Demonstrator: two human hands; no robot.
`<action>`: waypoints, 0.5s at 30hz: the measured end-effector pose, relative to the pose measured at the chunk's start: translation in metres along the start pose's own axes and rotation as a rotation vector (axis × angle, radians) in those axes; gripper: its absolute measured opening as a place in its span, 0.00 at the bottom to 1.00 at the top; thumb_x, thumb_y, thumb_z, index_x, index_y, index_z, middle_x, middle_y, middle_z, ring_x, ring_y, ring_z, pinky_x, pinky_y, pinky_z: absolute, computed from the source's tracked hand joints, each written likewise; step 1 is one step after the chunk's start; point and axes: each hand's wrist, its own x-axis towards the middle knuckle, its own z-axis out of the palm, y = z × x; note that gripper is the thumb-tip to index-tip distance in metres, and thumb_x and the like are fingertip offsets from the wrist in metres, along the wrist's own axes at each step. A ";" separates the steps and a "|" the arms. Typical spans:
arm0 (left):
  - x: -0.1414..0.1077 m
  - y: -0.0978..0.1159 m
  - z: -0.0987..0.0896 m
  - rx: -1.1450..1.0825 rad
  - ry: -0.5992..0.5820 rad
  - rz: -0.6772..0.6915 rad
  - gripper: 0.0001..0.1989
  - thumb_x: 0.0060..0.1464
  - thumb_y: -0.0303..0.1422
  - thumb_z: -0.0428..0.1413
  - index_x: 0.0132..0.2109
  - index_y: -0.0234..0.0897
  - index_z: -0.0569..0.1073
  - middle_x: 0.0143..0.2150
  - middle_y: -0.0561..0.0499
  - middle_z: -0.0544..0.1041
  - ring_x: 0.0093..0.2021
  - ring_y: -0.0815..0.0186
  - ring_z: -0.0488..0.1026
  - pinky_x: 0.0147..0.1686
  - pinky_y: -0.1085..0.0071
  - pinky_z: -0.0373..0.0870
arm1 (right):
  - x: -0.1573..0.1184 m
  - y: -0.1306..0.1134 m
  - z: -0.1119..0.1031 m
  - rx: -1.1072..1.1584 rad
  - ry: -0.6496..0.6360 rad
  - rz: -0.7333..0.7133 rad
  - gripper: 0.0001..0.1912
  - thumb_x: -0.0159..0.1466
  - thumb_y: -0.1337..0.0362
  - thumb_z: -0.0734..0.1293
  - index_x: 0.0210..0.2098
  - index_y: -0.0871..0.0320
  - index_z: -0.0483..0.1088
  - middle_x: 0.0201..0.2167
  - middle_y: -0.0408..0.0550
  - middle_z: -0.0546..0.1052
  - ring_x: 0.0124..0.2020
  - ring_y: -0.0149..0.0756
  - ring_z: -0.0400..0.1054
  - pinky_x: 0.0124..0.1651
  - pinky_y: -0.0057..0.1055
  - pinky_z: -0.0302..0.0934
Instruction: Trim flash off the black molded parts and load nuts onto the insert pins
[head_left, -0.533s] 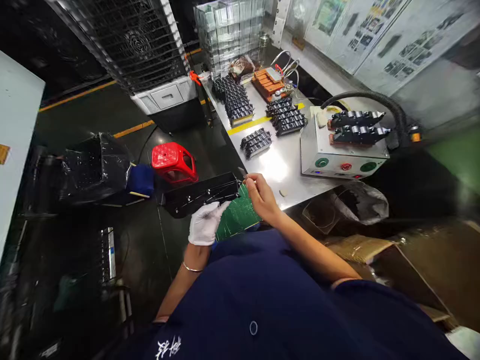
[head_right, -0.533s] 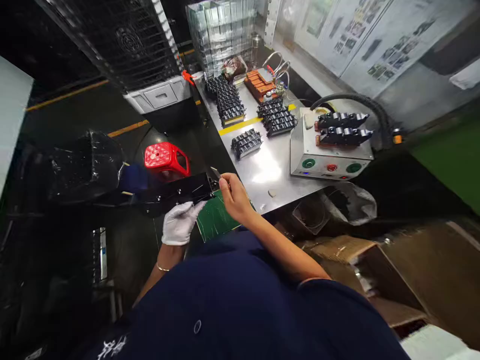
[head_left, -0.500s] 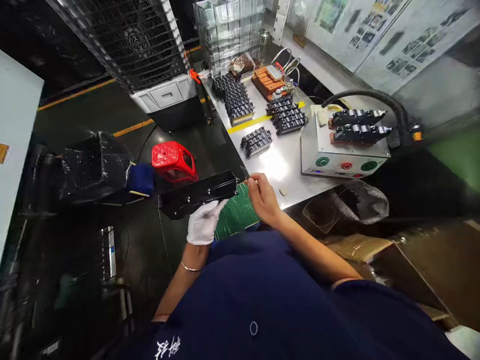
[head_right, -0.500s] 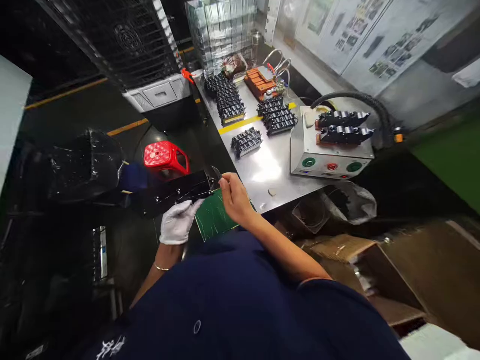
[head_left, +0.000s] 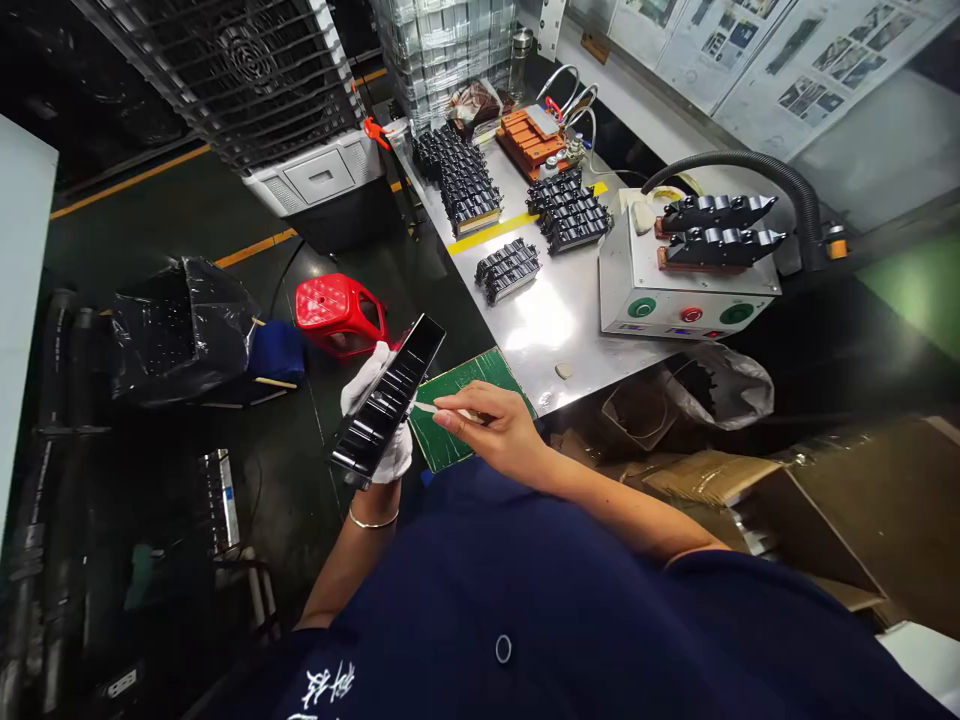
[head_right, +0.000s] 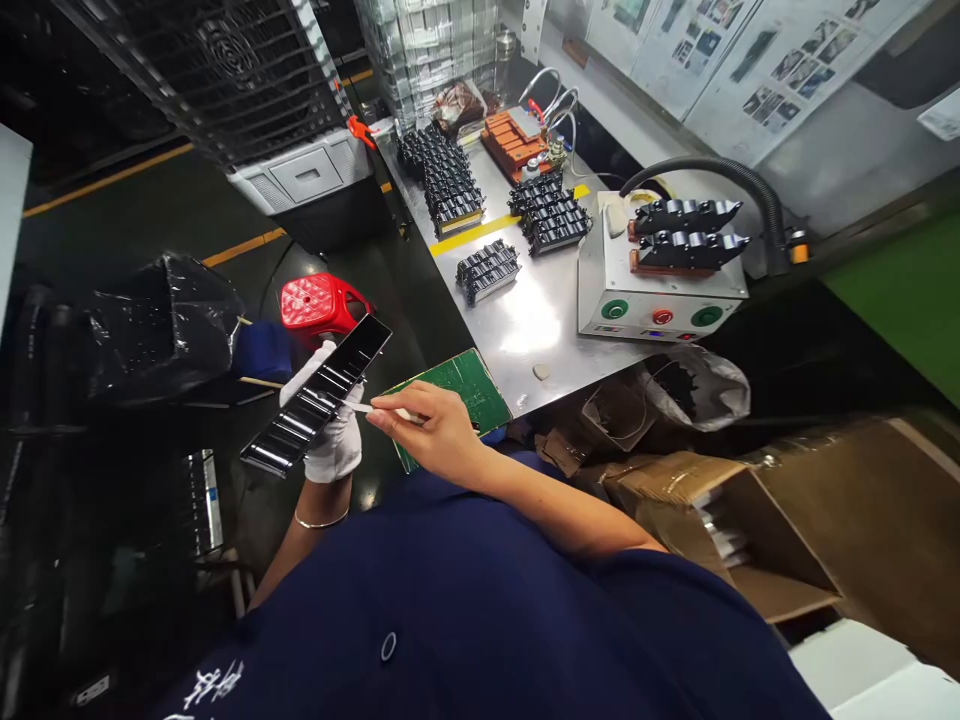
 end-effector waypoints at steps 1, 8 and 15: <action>0.000 0.000 -0.001 0.004 -0.011 0.084 0.27 0.43 0.48 0.68 0.47 0.41 0.73 0.56 0.43 0.76 0.55 0.53 0.75 0.55 0.51 0.72 | 0.001 0.000 0.000 0.002 0.009 0.009 0.07 0.62 0.62 0.71 0.36 0.57 0.80 0.24 0.44 0.74 0.25 0.27 0.64 0.27 0.27 0.57; 0.008 0.003 -0.012 0.264 0.000 0.148 0.20 0.51 0.47 0.62 0.44 0.40 0.71 0.52 0.46 0.76 0.59 0.54 0.71 0.58 0.52 0.69 | 0.007 0.005 -0.007 -0.013 0.084 0.076 0.08 0.60 0.60 0.71 0.34 0.57 0.81 0.25 0.45 0.75 0.24 0.27 0.63 0.26 0.28 0.55; 0.001 0.007 -0.014 0.288 -0.016 -0.043 0.19 0.46 0.41 0.67 0.42 0.38 0.71 0.48 0.45 0.77 0.60 0.48 0.69 0.57 0.50 0.69 | 0.008 0.011 -0.010 0.017 0.098 0.135 0.08 0.59 0.58 0.72 0.33 0.56 0.81 0.25 0.45 0.76 0.25 0.28 0.63 0.28 0.29 0.56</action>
